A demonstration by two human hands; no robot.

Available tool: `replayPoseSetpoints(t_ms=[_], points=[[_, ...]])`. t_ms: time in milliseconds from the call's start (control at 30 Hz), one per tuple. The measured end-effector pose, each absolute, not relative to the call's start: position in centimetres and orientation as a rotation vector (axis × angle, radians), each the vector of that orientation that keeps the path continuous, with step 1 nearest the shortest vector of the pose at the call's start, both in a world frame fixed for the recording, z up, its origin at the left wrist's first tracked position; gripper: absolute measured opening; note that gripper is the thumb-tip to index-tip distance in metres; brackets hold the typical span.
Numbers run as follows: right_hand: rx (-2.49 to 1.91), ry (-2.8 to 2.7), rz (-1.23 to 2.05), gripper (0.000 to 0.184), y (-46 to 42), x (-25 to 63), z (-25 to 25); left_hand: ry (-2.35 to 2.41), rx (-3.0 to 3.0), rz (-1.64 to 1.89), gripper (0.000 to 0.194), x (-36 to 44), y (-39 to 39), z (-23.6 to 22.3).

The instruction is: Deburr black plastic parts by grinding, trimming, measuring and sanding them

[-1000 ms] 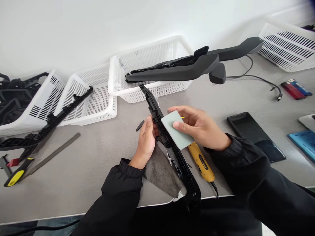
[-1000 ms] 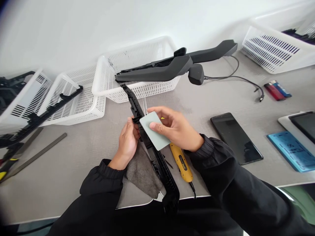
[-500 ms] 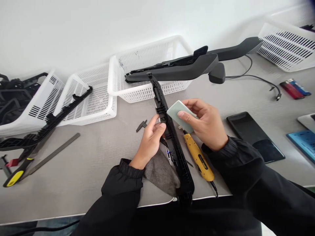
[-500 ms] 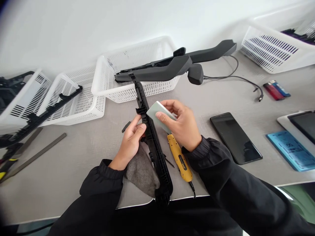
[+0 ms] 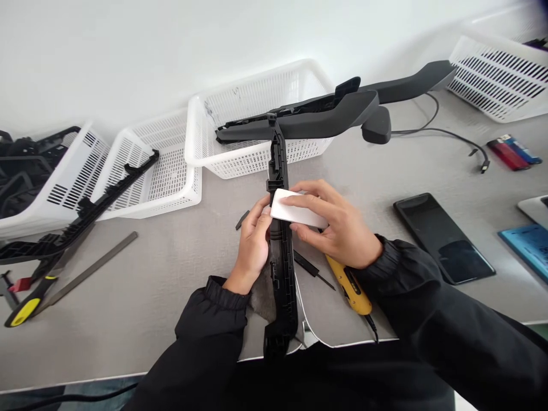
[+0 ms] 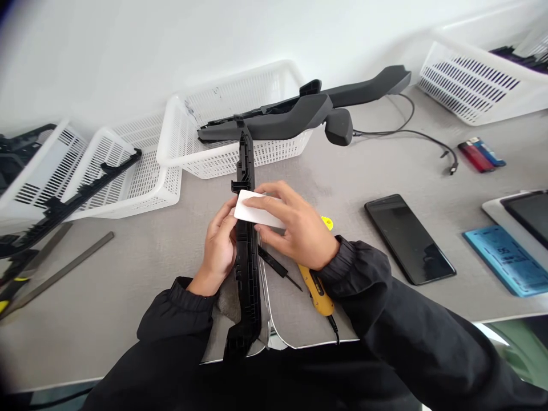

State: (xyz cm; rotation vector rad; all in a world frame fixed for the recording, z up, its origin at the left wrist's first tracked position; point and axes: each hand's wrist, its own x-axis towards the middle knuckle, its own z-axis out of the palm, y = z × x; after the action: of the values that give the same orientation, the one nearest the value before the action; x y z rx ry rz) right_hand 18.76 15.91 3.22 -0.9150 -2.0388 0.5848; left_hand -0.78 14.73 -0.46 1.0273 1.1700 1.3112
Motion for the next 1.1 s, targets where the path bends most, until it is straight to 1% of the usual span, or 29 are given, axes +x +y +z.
replayPoseSetpoints(t_ms=[200, 333, 500, 700, 867, 1033, 1100], points=[[-0.771, -2.106, 0.669, 0.05, 16.3, 19.4, 3.4, 1.194, 0.958, 1.366, 0.033, -0.5, 14.9, 0.3], [-0.872, -2.037, 0.603, 0.053, 16.3, 19.4, 3.2, 1.202, 0.977, 1.364, 0.032, -0.7, 15.0, 0.8], [-0.773, -2.123, 0.682, 0.052, 16.2, 19.4, 3.2, 1.258, 0.944, 1.391, 0.033, -0.8, 15.2, 0.7], [-0.888, -2.05, 0.583, 0.051, 16.2, 19.4, 3.2, 1.227, 0.913, 1.4, 0.031, -0.8, 15.3, 0.4], [-0.737, -2.146, 0.672, 0.053, 16.1, 19.4, 3.3, 1.303, 0.903, 1.384, 0.03, -1.1, 15.3, 0.3], [-0.868, -2.051, 0.614, 0.052, 16.2, 19.4, 3.3, 1.245, 0.927, 1.38, 0.031, -1.1, 15.3, 0.1], [-0.838, -2.066, 0.624, 0.052, 16.1, 19.3, 3.3, 1.25, 0.913, 1.379, 0.032, -1.1, 15.3, 0.2]])
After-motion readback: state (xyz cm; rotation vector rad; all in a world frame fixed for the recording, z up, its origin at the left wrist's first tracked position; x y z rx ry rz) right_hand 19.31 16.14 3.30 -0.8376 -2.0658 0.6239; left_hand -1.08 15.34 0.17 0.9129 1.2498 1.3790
